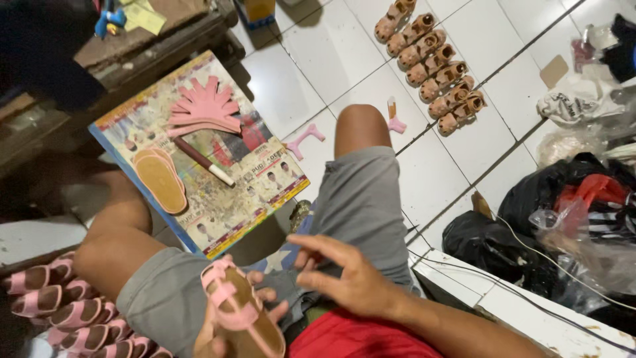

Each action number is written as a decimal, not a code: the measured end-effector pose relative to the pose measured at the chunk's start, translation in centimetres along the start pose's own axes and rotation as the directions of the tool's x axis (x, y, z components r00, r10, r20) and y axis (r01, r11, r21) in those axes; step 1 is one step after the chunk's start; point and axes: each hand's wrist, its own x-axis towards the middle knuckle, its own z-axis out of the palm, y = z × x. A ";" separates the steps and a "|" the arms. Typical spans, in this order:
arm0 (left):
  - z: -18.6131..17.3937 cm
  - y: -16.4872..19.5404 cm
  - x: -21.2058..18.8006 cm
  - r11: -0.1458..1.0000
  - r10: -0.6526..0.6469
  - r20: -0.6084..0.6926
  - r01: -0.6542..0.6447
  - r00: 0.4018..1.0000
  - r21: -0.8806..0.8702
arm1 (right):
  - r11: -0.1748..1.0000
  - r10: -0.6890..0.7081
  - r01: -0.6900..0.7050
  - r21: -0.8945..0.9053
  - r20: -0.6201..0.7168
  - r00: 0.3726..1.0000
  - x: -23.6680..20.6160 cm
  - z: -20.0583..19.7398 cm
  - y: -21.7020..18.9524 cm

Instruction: The person assembles pink sandals by hand, attaching pink straps to brown soles. They pick up a sole, wrap the straps around it, and secure them in place. The finished sandals are placed in a row on the floor.

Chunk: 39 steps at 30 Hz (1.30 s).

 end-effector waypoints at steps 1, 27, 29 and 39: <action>0.5 0.3 0.0 0.997 -0.019 -0.150 0.030 0.989 0.072 | 0.999 -0.003 0.001 -0.039 -0.044 0.999 0.3 -0.5 0.7; 0.0 1.2 17.7 -0.601 0.232 -0.084 0.210 0.969 0.771 | 0.733 -0.500 0.233 -0.639 -0.274 0.822 -0.6 -5.5 0.5; -0.7 0.3 18.5 -0.530 0.262 -0.031 0.171 0.964 0.830 | 0.756 -0.472 0.118 -0.643 -0.411 0.780 0.1 -7.5 0.8; -7.9 -4.4 20.5 -0.713 0.165 -0.231 0.277 0.959 0.644 | 0.929 0.251 -0.370 0.020 -0.770 0.587 10.9 -22.6 16.4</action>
